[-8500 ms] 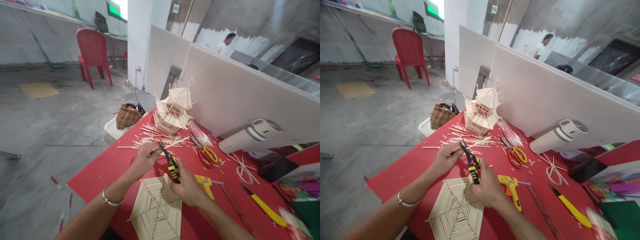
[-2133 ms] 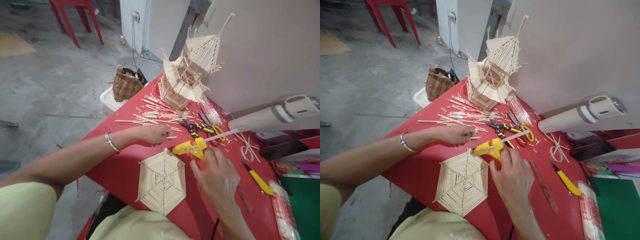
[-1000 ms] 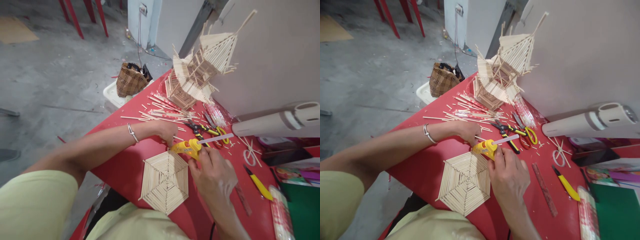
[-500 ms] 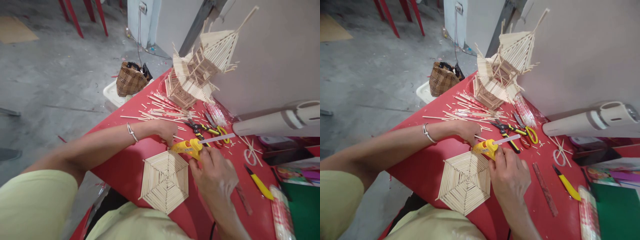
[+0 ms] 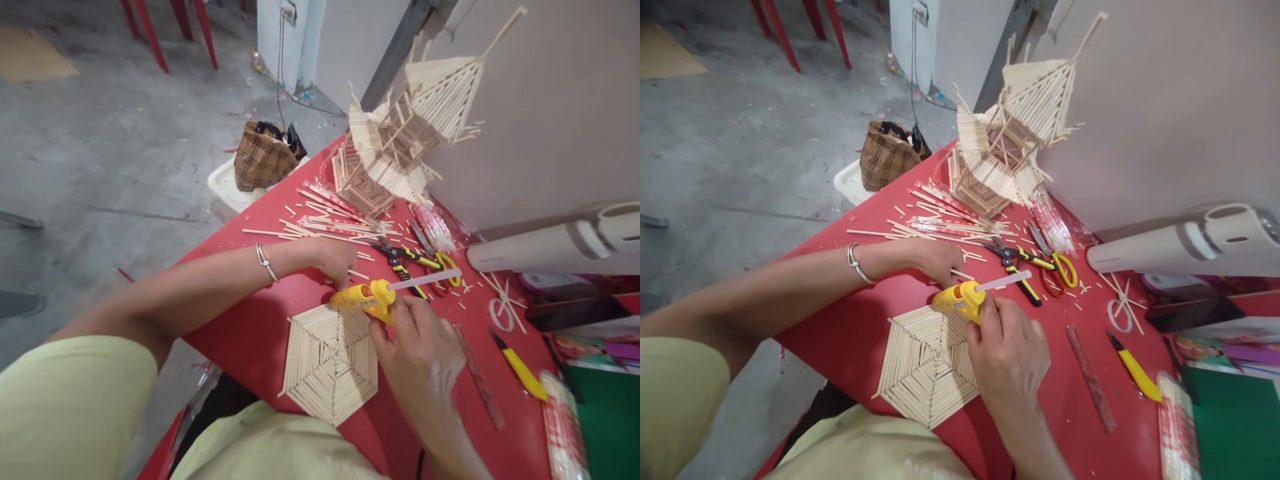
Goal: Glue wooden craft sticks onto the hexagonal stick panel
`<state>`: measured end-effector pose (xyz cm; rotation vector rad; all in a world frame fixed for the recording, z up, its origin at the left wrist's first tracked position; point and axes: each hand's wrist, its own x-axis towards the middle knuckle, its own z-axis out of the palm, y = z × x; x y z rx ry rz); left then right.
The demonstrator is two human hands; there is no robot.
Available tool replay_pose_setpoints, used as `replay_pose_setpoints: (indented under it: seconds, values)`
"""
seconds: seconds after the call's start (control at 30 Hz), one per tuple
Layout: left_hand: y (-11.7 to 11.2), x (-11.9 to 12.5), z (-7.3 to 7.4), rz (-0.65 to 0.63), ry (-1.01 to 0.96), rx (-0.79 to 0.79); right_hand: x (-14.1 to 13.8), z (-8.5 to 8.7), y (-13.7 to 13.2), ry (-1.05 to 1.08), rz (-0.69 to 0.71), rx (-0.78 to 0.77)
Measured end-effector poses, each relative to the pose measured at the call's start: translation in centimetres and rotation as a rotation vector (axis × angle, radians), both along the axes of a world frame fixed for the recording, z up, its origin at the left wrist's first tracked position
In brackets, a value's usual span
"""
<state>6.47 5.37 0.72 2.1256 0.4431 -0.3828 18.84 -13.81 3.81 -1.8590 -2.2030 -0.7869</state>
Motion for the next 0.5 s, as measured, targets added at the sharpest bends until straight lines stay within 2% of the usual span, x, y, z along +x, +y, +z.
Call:
replay_pose_setpoints:
  seconds: [0.27,0.5]
  values:
    - [0.5,0.2,-1.5,-0.065,-0.081,0.006,-1.0,-0.3,-0.4,0.066,0.032,-0.023]
    - [0.5,0.2,-1.4,-0.049,-0.050,-0.029,-2.2,-0.6,-0.2,0.117,0.055,-0.021]
